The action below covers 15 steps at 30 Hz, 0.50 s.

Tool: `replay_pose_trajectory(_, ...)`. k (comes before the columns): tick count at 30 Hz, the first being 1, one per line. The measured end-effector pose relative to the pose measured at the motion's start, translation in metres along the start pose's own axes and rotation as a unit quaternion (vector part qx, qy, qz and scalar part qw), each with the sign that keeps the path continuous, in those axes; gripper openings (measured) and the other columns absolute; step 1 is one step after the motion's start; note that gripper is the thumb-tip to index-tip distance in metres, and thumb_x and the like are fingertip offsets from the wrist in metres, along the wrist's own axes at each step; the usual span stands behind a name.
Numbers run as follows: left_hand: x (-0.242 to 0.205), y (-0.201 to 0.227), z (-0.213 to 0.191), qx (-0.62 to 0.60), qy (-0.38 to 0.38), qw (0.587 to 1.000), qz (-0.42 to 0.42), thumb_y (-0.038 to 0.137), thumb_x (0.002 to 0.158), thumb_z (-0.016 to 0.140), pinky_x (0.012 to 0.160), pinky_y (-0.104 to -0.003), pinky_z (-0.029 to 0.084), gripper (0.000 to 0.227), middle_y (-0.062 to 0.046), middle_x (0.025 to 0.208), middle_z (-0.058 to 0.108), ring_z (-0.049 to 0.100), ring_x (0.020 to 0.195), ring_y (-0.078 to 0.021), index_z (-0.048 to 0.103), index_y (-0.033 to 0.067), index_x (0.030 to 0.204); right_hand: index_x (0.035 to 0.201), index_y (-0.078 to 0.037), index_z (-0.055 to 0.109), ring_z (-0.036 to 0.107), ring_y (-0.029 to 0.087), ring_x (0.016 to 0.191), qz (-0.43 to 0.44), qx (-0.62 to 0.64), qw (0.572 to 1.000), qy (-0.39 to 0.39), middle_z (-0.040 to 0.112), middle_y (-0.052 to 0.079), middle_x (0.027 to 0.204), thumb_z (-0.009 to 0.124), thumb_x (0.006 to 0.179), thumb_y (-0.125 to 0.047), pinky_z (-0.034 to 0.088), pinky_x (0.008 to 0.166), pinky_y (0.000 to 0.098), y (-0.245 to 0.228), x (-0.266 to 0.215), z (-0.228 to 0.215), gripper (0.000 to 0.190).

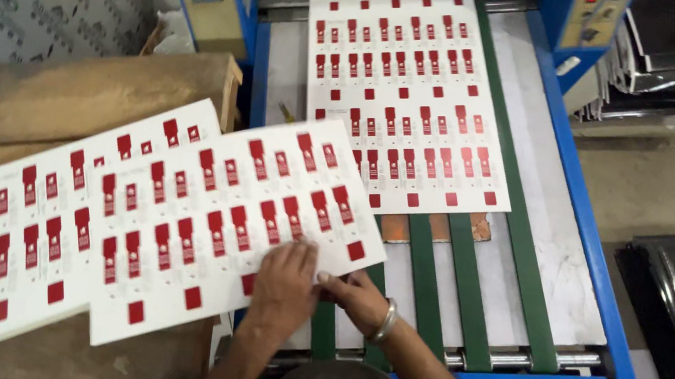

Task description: The person repeatedly picks up sheets of red and white stickers from a wooden pallet and places them onto a conveyor belt. The person handles the sheets one by one, moving them from a stack on the left to a growing pile on the right.

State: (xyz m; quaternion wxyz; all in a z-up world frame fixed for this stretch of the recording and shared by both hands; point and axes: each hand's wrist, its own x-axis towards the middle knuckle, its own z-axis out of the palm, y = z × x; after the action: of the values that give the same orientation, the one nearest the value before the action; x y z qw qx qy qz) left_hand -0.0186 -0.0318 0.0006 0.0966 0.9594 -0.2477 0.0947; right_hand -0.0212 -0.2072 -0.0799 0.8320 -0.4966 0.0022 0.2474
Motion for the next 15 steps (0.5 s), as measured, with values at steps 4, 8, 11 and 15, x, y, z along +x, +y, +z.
replay_pose_trajectory(4, -0.013, -0.008, -0.011, -0.033, 0.071, 0.996, 0.043, 0.05, 0.086, 0.072, 0.113, -0.057, 0.036, 0.074, -0.024, 0.135, 0.061, 0.054, 0.129, -0.0389, 0.059, -0.0063, 0.131, 0.127, 0.004, 0.062, 0.075, 0.027, 0.09, -0.047, 0.107, 0.966, 0.231, 0.074, 0.016, 0.109, 0.067, 0.094, -0.011, 0.065, 0.075, 0.0411, 0.014, 0.004, -0.028, 0.037)
replay_pose_trajectory(8, -0.039, -0.07, -0.021, 0.025, 0.129, 0.991, -0.036, 0.057, 0.085, 0.069, 0.121, -0.057, 0.03, 0.085, -0.026, 0.144, 0.056, 0.048, 0.14, -0.0407, 0.054, -0.0078, 0.138, 0.128, -0.001, 0.06, 0.073, 0.024, 0.096, -0.168, 0.105, 0.911, 0.361, 0.073, 0.013, 0.115, 0.062, 0.094, -0.001, 0.064, 0.078, 0.0381, 0.001, -0.018, -0.127, 0.035)
replay_pose_trajectory(11, -0.052, -0.097, -0.023, 0.104, 0.107, 0.978, -0.148, 0.058, 0.078, 0.073, 0.116, -0.059, 0.028, 0.09, -0.03, 0.146, 0.053, 0.045, 0.139, -0.0418, 0.054, -0.0041, 0.141, 0.131, -0.002, 0.059, 0.071, 0.024, 0.095, -0.184, 0.114, 0.871, 0.44, 0.07, 0.012, 0.118, 0.06, 0.094, 0.0, 0.064, 0.075, 0.0405, -0.006, -0.031, -0.204, 0.037)
replay_pose_trajectory(15, -0.06, -0.105, -0.011, 0.109, 0.149, 0.967, -0.177, 0.04, 0.084, 0.078, 0.123, -0.057, 0.03, 0.078, -0.023, 0.151, 0.054, 0.046, 0.143, -0.0382, 0.054, 0.0001, 0.147, 0.137, 0.002, 0.06, 0.072, 0.027, 0.099, -0.249, 0.038, 0.838, 0.485, 0.071, 0.016, 0.124, 0.061, 0.099, 0.003, 0.066, 0.077, 0.0411, -0.022, -0.032, -0.278, 0.038)
